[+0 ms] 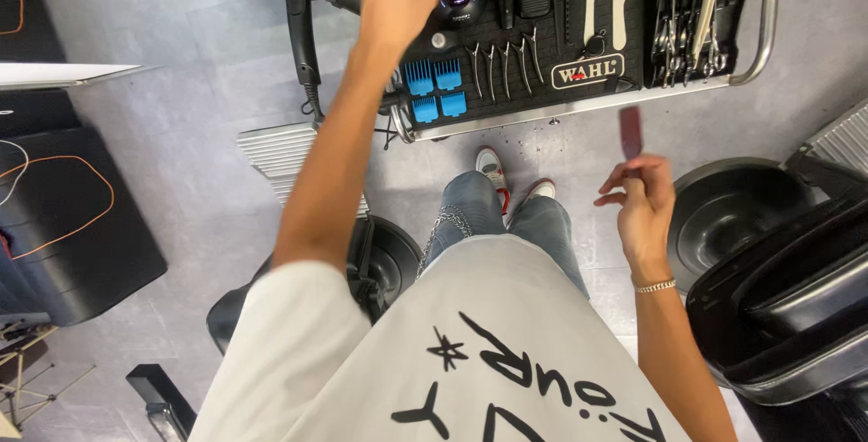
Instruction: The person cleans two hair clippers using a small brush and a red cleaning card. They remove the blade guards, brush the blades, and scrape the surfaces with the card. The person then uses a screwdriver to adjust the blade screws before returning the tools to the cart.
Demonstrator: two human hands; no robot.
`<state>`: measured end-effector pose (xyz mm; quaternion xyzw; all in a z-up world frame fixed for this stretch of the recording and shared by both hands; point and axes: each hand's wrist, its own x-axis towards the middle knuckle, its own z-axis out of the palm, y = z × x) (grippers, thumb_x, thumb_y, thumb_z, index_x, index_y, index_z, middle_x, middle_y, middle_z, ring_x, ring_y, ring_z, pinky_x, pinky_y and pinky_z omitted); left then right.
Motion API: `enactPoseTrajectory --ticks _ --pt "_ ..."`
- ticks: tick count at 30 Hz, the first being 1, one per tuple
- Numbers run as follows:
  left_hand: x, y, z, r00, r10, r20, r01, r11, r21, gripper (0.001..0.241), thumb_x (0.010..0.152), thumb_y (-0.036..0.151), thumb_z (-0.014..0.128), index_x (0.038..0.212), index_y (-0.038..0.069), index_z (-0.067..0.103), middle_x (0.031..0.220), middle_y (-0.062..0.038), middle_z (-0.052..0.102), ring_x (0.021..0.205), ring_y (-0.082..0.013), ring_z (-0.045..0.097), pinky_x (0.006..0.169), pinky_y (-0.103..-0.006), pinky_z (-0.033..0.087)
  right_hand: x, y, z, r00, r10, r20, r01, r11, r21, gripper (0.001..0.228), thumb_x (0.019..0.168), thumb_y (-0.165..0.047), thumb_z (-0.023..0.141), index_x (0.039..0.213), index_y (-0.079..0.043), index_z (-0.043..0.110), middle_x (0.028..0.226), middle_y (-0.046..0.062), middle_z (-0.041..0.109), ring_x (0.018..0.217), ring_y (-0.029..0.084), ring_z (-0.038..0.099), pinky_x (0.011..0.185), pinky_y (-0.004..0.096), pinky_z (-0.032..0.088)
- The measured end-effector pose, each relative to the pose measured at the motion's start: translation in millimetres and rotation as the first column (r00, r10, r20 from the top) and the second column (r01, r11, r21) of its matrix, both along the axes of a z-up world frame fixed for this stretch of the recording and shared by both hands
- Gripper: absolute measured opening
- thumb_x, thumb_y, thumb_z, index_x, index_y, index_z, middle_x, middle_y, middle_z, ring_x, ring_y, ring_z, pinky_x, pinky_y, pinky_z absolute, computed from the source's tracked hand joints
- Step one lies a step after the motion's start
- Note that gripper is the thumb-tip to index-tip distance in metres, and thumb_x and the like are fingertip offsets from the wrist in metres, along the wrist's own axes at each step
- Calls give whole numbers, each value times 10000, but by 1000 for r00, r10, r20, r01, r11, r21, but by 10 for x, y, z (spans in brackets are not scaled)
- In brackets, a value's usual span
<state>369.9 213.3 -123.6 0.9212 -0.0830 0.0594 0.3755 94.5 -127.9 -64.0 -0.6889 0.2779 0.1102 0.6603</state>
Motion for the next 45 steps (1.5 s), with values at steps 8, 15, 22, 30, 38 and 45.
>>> enactPoseTrajectory --ticks 8,15,22,30,38,45 --pt "-2156 -100 -195 927 217 -307 -288 934 -212 246 1003 182 621 825 27 692 782 -70 674 632 -125 646 566 -278 486 189 29 -575 992 -36 -117 44 997 65 364 957 55 448 1263 -101 325 839 92 624 646 100 478 525 231 357" --pt "-1873 241 -337 748 429 -507 -460 885 70 555 982 445 693 667 -12 684 599 -135 643 553 -256 640 609 -404 506 500 45 -1097 970 60 -236 -77 995 -62 384 909 -16 553 1268 -49 421 790 51 646 585 77 527 457 230 374" --pt "-482 471 -858 926 376 17 -368 914 -171 745 795 463 890 1236 -39 559 1132 -250 681 1053 -386 657 888 -439 538 711 36 -952 969 36 -243 -69 989 -128 350 958 -46 629 1266 3 470 789 36 647 601 65 554 471 233 391" --pt "-203 391 -1199 930 245 -275 -357 786 -506 602 831 264 893 1310 29 615 1116 -94 791 1014 -207 760 936 -341 598 762 45 -850 964 -28 -265 -41 967 -253 431 911 -75 718 1231 46 456 767 41 644 588 63 564 477 231 422" --pt "-769 446 -97 938 282 -204 -345 684 -642 322 926 173 856 1156 53 666 1016 -18 720 925 -108 679 850 -272 549 912 -150 -1614 970 237 -50 -234 860 -453 210 1048 -109 662 1160 68 648 940 121 737 849 207 718 733 351 542" --pt "-2085 -247 662 718 161 -677 -673 409 -616 367 953 290 739 1162 52 552 872 -61 670 707 -159 705 629 -304 603 1235 283 -1994 923 384 7 -252 620 -743 310 978 14 548 1284 57 520 1212 264 570 1109 441 571 968 509 459"
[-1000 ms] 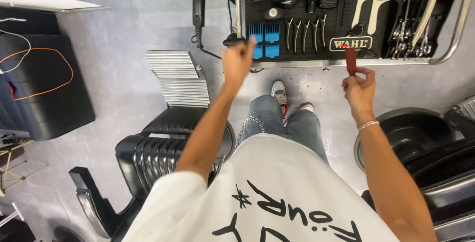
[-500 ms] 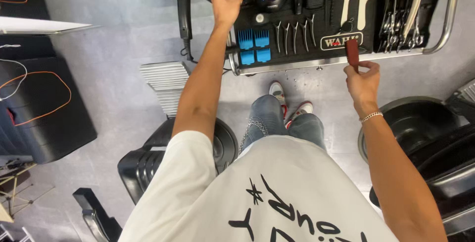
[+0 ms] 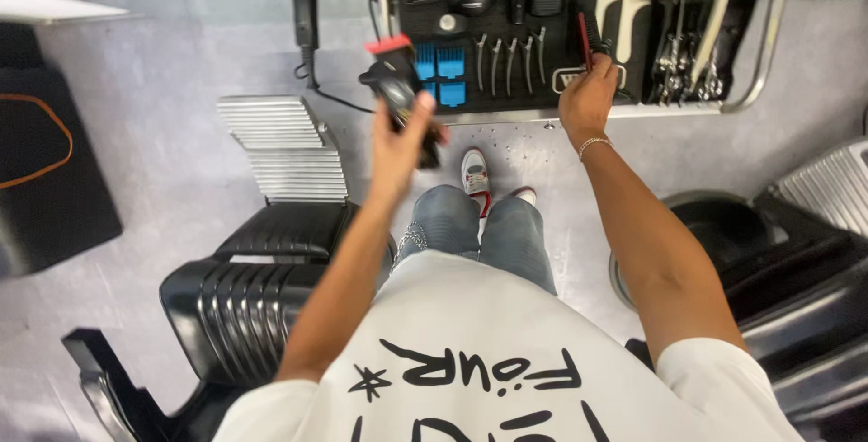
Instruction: The person cleans two hair clippers using a small brush and a red cleaning card. They remove the blade guards, brush the blades, and scrape the surfaces with the card. The person then uses a screwdriver to adjust the blade screws before returning the tools to the cart.
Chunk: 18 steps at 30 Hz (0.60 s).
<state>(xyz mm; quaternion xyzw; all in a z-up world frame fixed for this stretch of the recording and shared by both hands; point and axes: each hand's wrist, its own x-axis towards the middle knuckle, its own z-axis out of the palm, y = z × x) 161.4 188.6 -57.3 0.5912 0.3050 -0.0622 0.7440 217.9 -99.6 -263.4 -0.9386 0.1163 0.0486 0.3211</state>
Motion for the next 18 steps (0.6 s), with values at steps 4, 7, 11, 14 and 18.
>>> enactPoseTrajectory --ticks 4,7,11,14,18 --pt "-331 -310 182 999 -21 -41 17 997 -81 371 969 310 699 1167 44 535 881 -61 694 632 -136 627 573 -293 522 -88 214 40 998 69 6 -68 994 -88 389 930 38 548 1319 48 548 1284 256 486 1168 445 483 1018 519 407" --pt "-479 -481 262 995 -99 -6 98 988 -117 382 1003 316 673 1200 25 522 894 -75 671 678 -150 653 615 -305 556 -135 193 190 995 101 17 -95 972 -214 338 904 -7 615 1242 16 622 1228 227 517 1135 429 494 970 508 414" --pt "-524 -725 458 986 -128 111 153 954 -259 444 1047 353 576 1321 34 437 1010 -106 657 786 -160 673 679 -326 597 -209 196 884 996 60 59 -68 988 138 240 1017 -151 683 1213 -13 673 1122 152 596 1024 302 589 900 426 489" --pt "-532 -960 729 973 -180 147 211 949 -233 511 1068 392 487 1409 34 358 1072 -134 632 856 -208 695 693 -354 591 -488 207 1813 997 72 36 -77 716 694 279 1094 -232 638 1278 -22 645 1129 52 635 1008 147 600 833 349 543" --pt "-703 -1207 1178 813 -540 217 455 823 340 562 1118 389 385 1535 23 302 1229 -178 643 1094 -311 673 923 -398 536 -1009 31 2997 942 287 176 -313 557 769 419 998 -202 615 1346 9 517 1160 62 628 1052 138 616 890 296 531"
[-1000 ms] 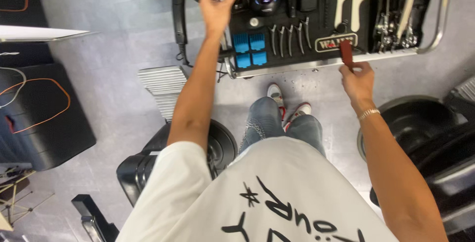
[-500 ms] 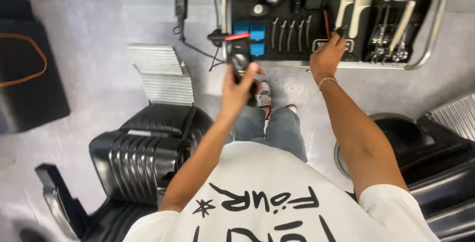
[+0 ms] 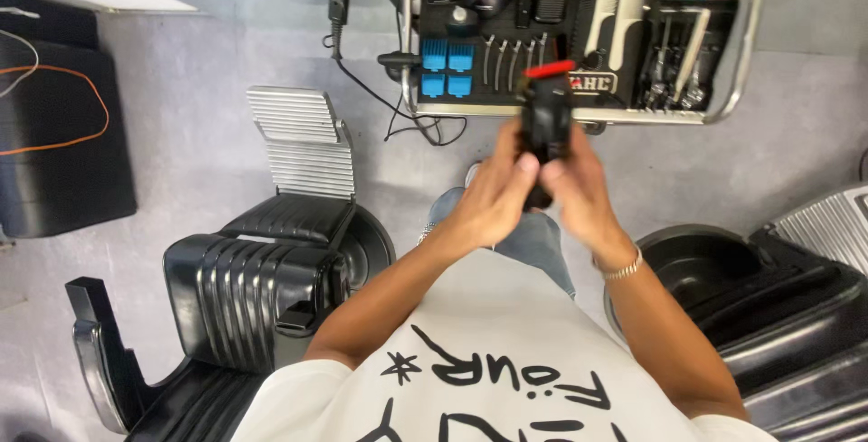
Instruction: The person cleans two hair clippers using a small brush and a red cleaning card. They remove the blade guards, brush the blades, and scrape the surfaces with the card. The person then uses a screwdriver to adjust the blade screws before returning the tools to the cart.
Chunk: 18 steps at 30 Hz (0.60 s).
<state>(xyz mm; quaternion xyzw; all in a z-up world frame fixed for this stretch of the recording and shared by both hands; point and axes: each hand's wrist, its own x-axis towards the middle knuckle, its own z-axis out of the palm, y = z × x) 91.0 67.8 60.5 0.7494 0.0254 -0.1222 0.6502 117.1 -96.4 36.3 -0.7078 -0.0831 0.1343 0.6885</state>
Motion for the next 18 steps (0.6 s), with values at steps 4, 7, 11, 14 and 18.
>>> enactPoseTrajectory --ticks 4,7,11,14,18 --pt "-142 -124 352 933 -80 350 15 983 185 381 1104 250 556 1401 11 558 1390 -210 597 1278 -377 632 1093 -429 518 -172 -286 616 900 -125 -418 124 992 -30 335 984 -158 648 1247 35 573 970 146 650 635 186 614 499 296 523" --pt "-23 -270 465 901 -28 432 -46 986 161 328 1028 174 693 1314 21 651 1369 -153 636 1299 -337 652 1110 -419 528 -294 -569 890 857 82 -509 125 925 359 307 995 -151 596 1219 54 548 985 135 660 634 159 633 458 287 506" --pt "30 -534 494 827 -18 562 9 1000 19 378 1003 102 722 1355 -4 633 1393 -155 656 1252 -320 666 1075 -390 537 -513 -777 1054 818 128 -561 142 900 411 319 1008 -165 580 1222 64 522 849 132 626 571 160 599 452 300 524" --pt "48 -709 492 721 33 692 -62 998 17 303 1008 86 696 1292 -9 653 1296 -154 695 1157 -310 709 979 -359 569 -588 -883 1112 819 164 -550 135 877 462 374 1009 -186 564 1283 65 533 801 121 596 538 160 584 442 299 520" --pt "68 -888 521 560 4 829 -218 966 142 248 996 62 672 1229 -22 669 1190 -167 712 1042 -323 716 922 -384 600 -648 -1001 1099 791 292 -537 146 763 630 422 1017 -234 553 1292 83 521 793 114 570 529 166 575 433 313 515"
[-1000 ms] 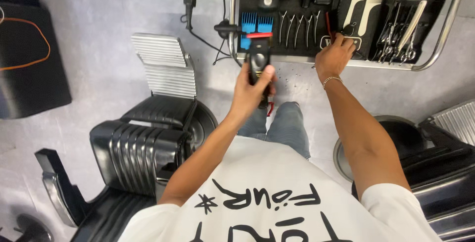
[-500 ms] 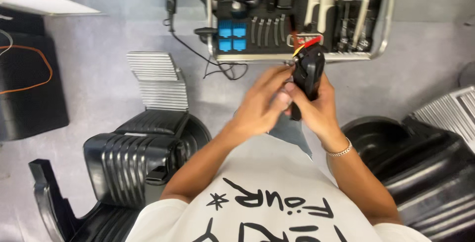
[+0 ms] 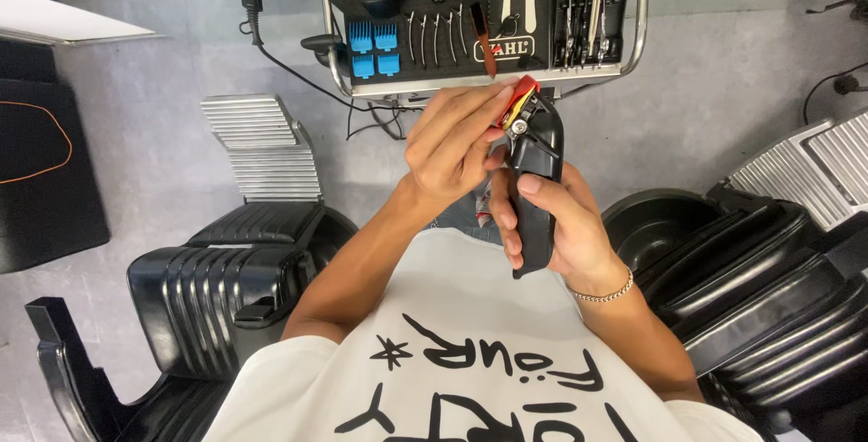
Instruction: The person cleans two hair clippers using a small brush and a red cleaning card. They remove the blade guards, brush the blades, and scrape the surfaces with the card. The person then uses a screwdriver to adjust the blade screws before returning the tools to the cart.
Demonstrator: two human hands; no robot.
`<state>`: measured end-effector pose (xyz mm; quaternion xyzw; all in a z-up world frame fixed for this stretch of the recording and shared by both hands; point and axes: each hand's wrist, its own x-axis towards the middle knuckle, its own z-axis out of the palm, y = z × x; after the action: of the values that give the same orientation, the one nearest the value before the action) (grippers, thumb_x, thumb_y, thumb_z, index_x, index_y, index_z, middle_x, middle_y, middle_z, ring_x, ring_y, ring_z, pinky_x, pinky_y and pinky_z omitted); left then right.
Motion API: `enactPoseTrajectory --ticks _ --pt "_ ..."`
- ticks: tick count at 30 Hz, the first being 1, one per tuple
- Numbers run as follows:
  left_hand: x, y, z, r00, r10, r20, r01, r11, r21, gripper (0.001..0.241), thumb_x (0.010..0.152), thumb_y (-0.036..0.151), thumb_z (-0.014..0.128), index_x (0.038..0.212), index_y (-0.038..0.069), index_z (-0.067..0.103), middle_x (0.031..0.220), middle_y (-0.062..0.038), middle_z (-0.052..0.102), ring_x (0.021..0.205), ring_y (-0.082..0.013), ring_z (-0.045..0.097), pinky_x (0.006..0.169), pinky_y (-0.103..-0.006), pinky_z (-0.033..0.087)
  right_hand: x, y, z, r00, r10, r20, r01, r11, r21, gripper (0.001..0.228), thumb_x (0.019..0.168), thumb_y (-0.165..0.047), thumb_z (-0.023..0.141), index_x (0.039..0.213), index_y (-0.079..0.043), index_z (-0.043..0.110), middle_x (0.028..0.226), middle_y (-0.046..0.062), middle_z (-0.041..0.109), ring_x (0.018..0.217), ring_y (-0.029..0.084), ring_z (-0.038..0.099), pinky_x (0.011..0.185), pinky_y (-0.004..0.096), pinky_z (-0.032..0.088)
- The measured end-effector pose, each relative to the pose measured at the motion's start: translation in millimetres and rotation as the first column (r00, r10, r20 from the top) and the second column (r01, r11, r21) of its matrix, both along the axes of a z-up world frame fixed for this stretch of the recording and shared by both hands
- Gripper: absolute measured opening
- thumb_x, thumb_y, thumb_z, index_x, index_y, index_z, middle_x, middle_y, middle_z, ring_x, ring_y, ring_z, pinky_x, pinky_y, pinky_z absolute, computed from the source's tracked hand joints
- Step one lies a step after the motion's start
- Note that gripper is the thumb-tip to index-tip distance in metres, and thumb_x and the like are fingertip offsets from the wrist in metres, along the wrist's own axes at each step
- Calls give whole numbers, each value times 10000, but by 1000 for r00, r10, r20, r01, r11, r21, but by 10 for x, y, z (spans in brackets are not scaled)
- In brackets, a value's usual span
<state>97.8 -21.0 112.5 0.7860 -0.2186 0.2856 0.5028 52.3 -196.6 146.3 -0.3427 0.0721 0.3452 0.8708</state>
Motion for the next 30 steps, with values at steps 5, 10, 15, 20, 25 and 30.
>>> enactPoseTrajectory --ticks 5,10,15,20,25,30 --pt "104 -1 5 997 62 -42 -60 997 56 163 1091 27 581 1227 -15 660 1131 -126 726 969 -267 715 839 -342 587 53 -145 -167 979 115 -166 -54 940 336 493 1017 -300 584 1298 93 486 776 105 527 513 153 534 396 275 475" --pt "439 -44 -716 812 -3 -584 -208 933 -294 230 1101 116 568 1196 -22 725 928 -59 718 722 -104 670 670 -261 533 126 -214 -384 939 247 -239 25 646 763 530 1003 -308 606 1283 121 468 757 108 517 519 155 506 378 244 479" --pt "1199 -182 -2291 474 -256 -842 -469 737 -488 247 1021 150 664 1074 -67 770 927 -76 775 751 -65 675 669 -226 546 149 -351 -339 977 46 -207 58 881 469 516 962 -304 670 1251 103 541 731 98 530 523 143 527 391 257 477" --pt "1528 -537 -3460 182 -173 -968 -645 722 -250 180 911 78 717 978 -82 768 832 -132 787 673 -138 736 603 -262 600 137 -302 -279 996 -85 7 68 733 -677 299 895 -158 699 1133 5 623 701 37 607 520 106 601 439 254 518" --pt "1683 -731 -3830 67 -166 -984 -719 676 -163 189 902 73 704 965 -95 763 826 -141 785 669 -190 761 589 -301 638 186 -269 -306 995 -65 78 101 516 -850 304 869 -82 739 1142 -10 629 694 4 630 486 74 580 430 233 490" --pt "1542 -705 -3691 96 -84 -992 -648 751 -126 341 994 227 667 965 -103 745 802 -172 756 648 -218 749 580 -332 626 219 -313 -355 989 -63 133 147 506 -850 280 880 -90 744 1116 -6 618 710 -6 620 520 46 578 449 218 499"
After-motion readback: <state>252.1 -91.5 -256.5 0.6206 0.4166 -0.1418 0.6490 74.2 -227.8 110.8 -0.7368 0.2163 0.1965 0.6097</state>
